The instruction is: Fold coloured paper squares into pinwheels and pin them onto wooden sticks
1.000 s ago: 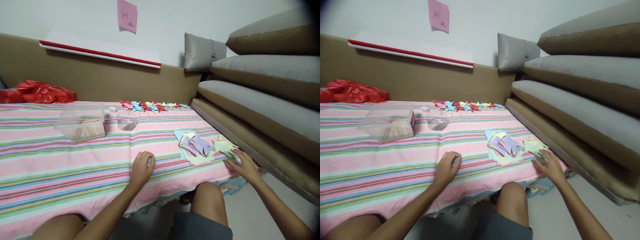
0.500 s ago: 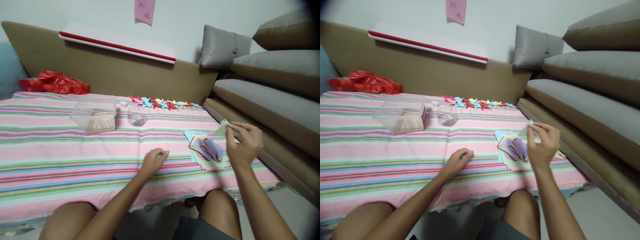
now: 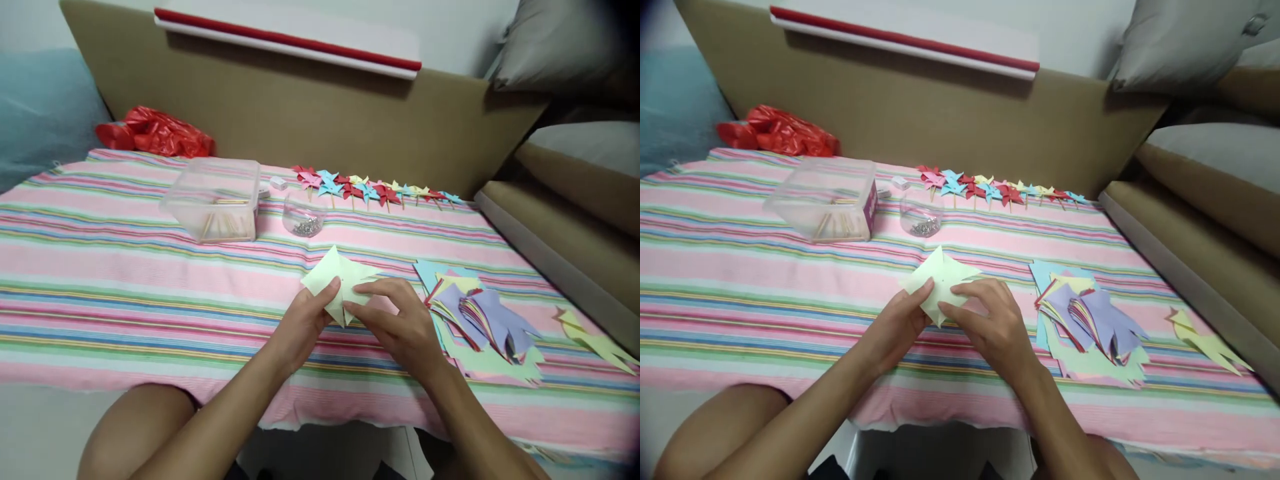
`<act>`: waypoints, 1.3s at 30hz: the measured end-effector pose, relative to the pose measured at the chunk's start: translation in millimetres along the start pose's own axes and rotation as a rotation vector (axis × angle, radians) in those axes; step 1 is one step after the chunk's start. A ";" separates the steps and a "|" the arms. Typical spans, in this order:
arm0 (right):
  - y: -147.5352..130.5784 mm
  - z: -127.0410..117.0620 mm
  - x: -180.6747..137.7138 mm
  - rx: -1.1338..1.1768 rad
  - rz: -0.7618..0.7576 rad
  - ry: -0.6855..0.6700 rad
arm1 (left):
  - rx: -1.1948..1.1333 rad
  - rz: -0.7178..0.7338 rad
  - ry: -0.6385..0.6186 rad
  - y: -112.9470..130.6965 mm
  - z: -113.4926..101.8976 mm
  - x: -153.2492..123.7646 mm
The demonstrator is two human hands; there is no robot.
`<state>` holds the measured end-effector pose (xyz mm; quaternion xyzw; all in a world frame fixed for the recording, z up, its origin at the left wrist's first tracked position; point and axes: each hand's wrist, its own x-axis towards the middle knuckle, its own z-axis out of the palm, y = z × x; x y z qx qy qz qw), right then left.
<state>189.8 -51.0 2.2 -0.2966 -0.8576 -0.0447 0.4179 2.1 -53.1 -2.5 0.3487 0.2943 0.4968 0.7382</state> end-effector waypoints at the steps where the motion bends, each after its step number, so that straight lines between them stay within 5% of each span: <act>1: 0.9 -3.1 -0.2 -0.006 -0.006 -0.025 | 0.003 0.006 0.024 -2.7 0.0 1.3; 17: -3.5 -11.5 3.6 0.231 0.226 -0.121 | 0.292 0.101 0.101 -8.4 4.3 -7.5; 28: -9.1 5.4 -1.8 0.342 0.670 0.097 | 0.257 0.126 0.042 -6.6 8.1 -9.8; 39: -20.2 6.6 1.8 0.249 0.668 0.104 | 0.251 0.140 0.120 -6.4 8.9 -10.3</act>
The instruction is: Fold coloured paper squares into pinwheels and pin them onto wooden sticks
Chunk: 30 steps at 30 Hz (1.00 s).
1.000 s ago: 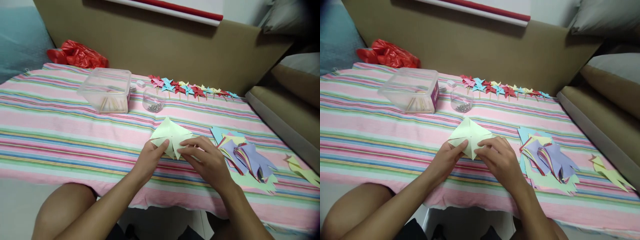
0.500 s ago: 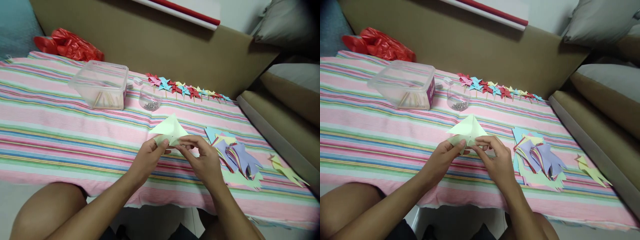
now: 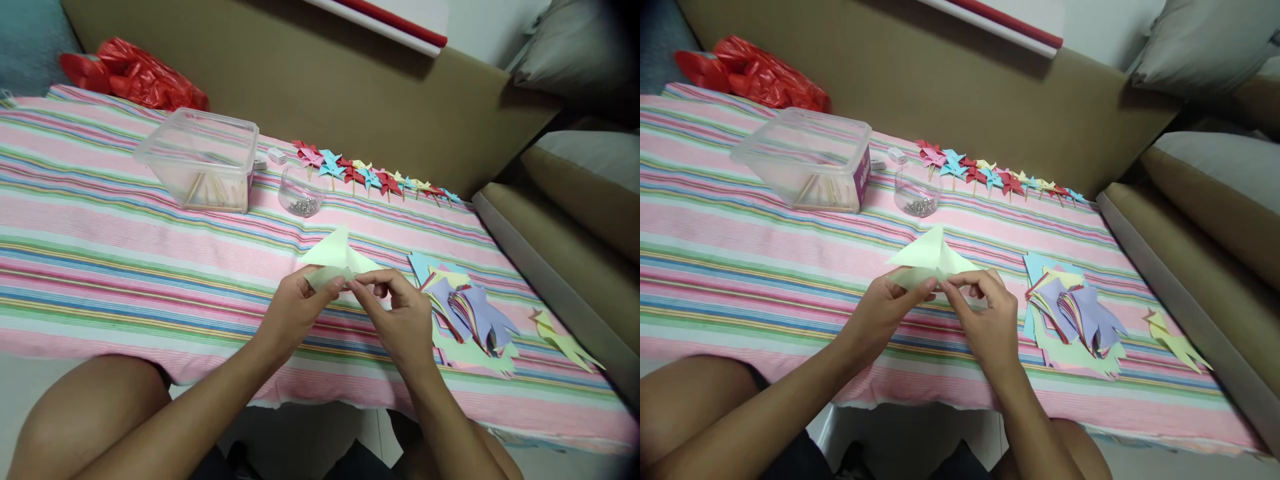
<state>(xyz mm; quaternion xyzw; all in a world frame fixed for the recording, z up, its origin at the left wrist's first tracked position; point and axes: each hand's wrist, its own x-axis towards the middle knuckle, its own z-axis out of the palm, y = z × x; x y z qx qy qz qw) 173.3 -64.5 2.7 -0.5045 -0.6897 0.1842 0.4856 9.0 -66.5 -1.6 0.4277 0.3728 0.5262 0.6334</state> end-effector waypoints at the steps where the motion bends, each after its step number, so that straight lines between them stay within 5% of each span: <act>1: -0.7 0.5 -0.4 -0.005 -0.004 -0.003 | 0.013 0.002 0.000 0.3 -0.2 0.0; 4: -1.5 3.1 -1.6 0.005 -0.015 -0.007 | 0.071 0.025 0.008 -0.4 -1.5 0.1; 9: -1.1 0.7 1.0 0.206 0.172 0.211 | 0.195 0.104 -0.002 -1.0 -6.5 1.4; 13: -3.0 -14.2 7.7 0.561 0.522 -0.109 | 0.223 0.107 -0.122 4.6 -11.0 3.8; 16: -4.2 -21.8 9.4 0.742 0.630 -0.342 | 0.200 0.089 -0.214 7.7 -13.8 5.5; 30: 2.9 -13.9 4.0 0.694 0.626 -0.300 | 0.286 0.050 -0.277 13.2 -18.9 5.2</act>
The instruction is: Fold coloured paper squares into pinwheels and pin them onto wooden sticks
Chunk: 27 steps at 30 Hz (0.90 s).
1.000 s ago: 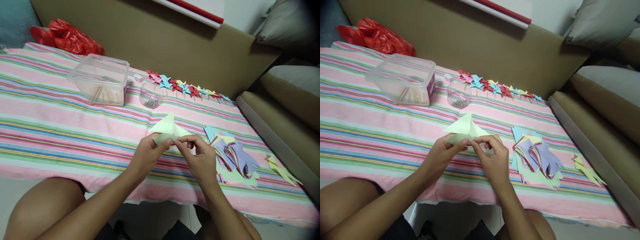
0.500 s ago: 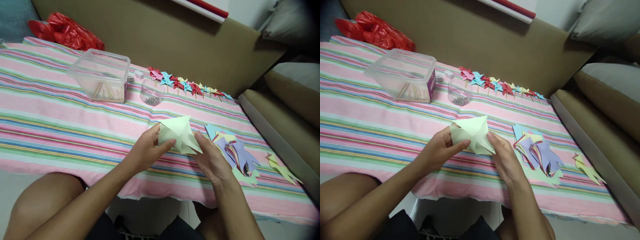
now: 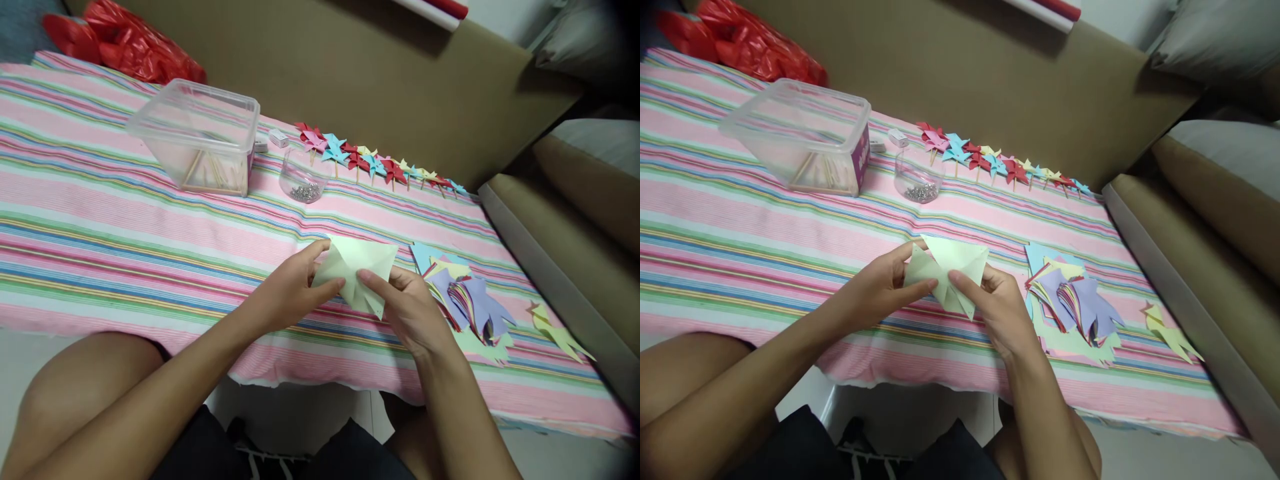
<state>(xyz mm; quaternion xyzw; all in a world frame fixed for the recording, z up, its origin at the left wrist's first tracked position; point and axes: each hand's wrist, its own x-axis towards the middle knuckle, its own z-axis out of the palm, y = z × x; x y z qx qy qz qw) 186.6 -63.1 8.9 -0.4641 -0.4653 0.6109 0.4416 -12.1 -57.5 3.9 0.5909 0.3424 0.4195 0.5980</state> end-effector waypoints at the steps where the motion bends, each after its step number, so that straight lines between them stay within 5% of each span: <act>1: 1.5 -0.3 0.5 -0.009 0.001 0.010 | -0.002 -0.005 0.008 -0.2 0.1 0.0; 11: 13.0 29.1 3.5 0.210 -0.163 0.270 | -0.327 -0.146 0.237 -4.5 17.7 1.3; 18: 16.1 42.4 -1.6 0.276 -0.158 0.266 | -0.379 -0.058 0.287 -9.0 25.4 1.1; 27: 18.0 44.9 -2.4 0.312 -0.150 0.250 | -0.376 -0.121 0.305 -4.5 24.4 0.0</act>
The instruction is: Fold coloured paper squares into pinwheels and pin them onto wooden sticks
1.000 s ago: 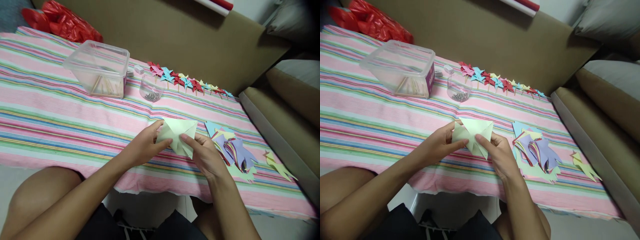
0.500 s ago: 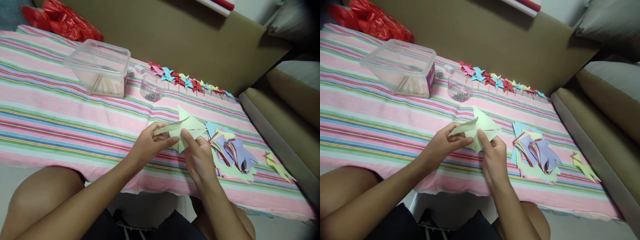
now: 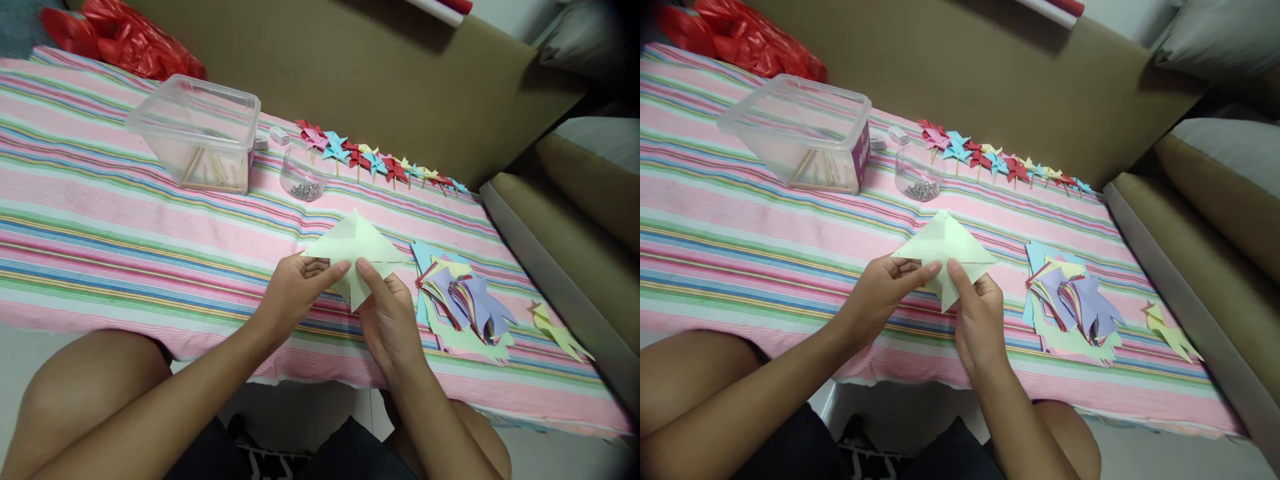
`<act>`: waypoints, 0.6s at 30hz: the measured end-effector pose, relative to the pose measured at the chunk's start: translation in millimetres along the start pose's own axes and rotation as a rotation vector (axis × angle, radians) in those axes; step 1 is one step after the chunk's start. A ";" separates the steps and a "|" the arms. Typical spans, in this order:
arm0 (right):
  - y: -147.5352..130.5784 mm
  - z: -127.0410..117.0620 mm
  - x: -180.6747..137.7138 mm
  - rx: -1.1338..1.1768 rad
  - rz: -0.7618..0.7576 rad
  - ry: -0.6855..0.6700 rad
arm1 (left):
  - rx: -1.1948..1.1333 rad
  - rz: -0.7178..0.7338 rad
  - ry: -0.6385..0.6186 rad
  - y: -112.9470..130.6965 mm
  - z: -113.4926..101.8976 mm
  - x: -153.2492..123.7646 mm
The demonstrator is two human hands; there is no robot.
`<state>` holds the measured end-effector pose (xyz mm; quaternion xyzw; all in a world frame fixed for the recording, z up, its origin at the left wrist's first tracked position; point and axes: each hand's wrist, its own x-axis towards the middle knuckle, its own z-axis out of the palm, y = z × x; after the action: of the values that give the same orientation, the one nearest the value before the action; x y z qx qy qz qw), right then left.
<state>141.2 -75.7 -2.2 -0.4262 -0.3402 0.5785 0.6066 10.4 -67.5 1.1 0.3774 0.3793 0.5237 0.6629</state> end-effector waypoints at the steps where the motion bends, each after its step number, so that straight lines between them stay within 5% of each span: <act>1: -0.3 0.4 -0.2 0.006 -0.001 -0.003 | 0.003 -0.013 -0.003 0.8 0.2 -0.5; 18: -0.2 1.0 -1.3 -0.065 0.002 -0.019 | 0.031 -0.005 0.018 0.1 -0.7 -0.2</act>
<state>140.3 -76.9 -1.5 -0.4404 -0.3641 0.5718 0.5887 9.7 -67.6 0.9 0.3820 0.3944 0.5195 0.6547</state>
